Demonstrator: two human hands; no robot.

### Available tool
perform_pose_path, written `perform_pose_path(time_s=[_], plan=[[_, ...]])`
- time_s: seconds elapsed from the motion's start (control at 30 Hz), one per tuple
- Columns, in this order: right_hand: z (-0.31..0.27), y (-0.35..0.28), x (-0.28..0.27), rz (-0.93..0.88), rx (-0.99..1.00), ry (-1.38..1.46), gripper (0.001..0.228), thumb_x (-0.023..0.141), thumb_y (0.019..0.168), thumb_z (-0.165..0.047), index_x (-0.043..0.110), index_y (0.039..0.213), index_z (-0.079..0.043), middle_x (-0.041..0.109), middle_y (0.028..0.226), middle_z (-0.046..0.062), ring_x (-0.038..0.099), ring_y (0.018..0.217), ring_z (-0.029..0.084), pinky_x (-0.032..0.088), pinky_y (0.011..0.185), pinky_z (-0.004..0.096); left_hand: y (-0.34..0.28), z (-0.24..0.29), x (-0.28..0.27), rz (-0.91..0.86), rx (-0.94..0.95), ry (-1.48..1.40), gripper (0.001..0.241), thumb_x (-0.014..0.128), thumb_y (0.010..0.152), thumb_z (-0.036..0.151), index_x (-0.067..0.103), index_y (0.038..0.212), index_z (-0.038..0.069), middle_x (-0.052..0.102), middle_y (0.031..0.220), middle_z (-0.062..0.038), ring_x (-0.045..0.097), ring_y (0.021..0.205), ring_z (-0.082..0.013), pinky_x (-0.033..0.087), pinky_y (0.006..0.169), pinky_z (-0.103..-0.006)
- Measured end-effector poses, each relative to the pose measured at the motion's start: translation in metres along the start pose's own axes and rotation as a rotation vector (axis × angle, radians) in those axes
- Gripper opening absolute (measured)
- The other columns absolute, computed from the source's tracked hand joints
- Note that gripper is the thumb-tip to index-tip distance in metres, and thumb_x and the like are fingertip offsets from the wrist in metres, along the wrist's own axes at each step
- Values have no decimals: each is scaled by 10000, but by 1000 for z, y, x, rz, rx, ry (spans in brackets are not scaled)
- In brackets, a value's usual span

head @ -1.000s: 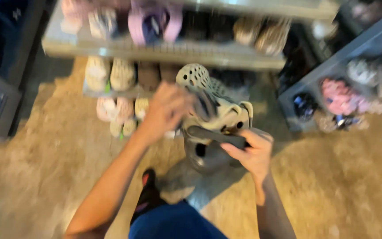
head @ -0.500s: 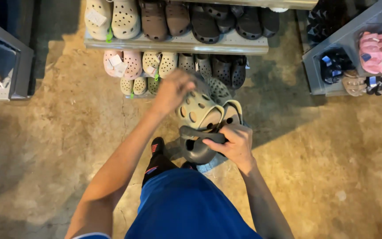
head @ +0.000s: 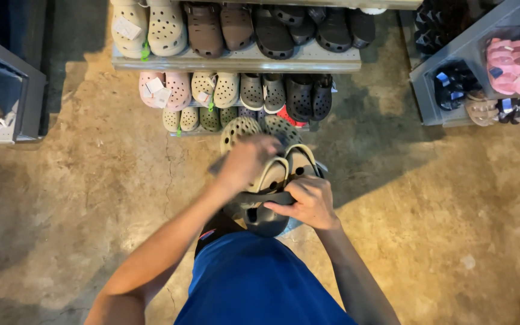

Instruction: Inspecting shoes on retail shelves and wiping them clean with a cloth.

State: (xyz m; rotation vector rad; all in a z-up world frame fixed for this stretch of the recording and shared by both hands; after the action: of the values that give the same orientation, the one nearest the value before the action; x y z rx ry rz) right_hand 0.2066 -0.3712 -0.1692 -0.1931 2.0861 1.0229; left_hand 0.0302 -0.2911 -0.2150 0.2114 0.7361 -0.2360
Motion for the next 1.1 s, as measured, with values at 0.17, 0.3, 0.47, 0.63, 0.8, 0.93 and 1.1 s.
perform_pose_path(time_s=[0.17, 0.3, 0.47, 0.63, 0.8, 0.93, 1.1], plan=[[4, -12, -1, 0, -3, 12, 530, 939, 689, -382, 499, 629, -92, 526, 593, 54, 558, 536, 238, 437, 520, 357, -9, 20, -23, -207, -171, -656, 307, 637, 958, 284, 690, 1235, 163, 751, 1102, -35, 670, 1028, -256, 536, 967, -467], [-1, -6, -10, 18, -36, -20, 553, 949, 686, -388, 486, 610, -97, 511, 568, 46, 550, 517, 235, 428, 512, 361, -2, 5, -14, 242, 216, 264, 293, 678, 855, 202, 761, 1133, 161, 751, 1062, -114, 622, 993, -307, 467, 818, -457], [3, -10, -16, 7, -77, -42, 541, 929, 700, -424, 495, 638, -107, 539, 604, 33, 570, 556, 225, 443, 546, 354, -4, 26, -11, -150, 33, -299, 265, 668, 960, 271, 760, 1185, 166, 636, 1014, -135, 641, 951, -275, 502, 871, -387], [-2, -11, -12, -13, -159, -70, 579, 930, 717, -471, 479, 614, -122, 504, 559, 15, 541, 518, 196, 435, 530, 338, 67, -8, 0, 273, 220, 111, 259, 669, 965, 263, 772, 1158, 123, 701, 1073, -123, 616, 984, -362, 494, 891, -455], [-8, -2, -13, 1, -194, -52, 575, 919, 718, -490, 487, 630, -121, 493, 563, 15, 524, 520, 200, 428, 538, 329, 59, 31, 12, -305, 229, -72, 265, 648, 936, 288, 777, 1143, 184, 712, 1067, -119, 666, 1050, -295, 519, 938, -422], [-6, -10, -6, -22, -203, -64, 591, 920, 708, -522, 496, 626, -117, 489, 550, 12, 505, 494, 191, 413, 509, 312, 65, 73, -33, -503, -154, -130, 309, 606, 942, 385, 718, 1221, 311, 699, 1176, -69, 689, 1069, -255, 498, 969, -397], [-5, 1, -11, -14, -220, -69, 592, 923, 720, -513, 489, 633, -120, 499, 574, 9, 516, 519, 185, 411, 530, 319, 97, -9, 44, -288, -18, 260, 301, 619, 968, 308, 746, 1238, 267, 711, 1220, -116, 641, 1158, -347, 510, 993, -439]])
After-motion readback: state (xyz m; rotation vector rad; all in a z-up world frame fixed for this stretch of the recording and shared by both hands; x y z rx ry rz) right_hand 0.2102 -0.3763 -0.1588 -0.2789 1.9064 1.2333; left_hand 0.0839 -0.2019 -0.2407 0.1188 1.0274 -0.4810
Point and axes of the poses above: each hand's wrist, its own y-axis towards the middle knuckle, its own x-axis out of the palm, z = x × y, the point moved 3 cm from there along y, towards the middle knuckle
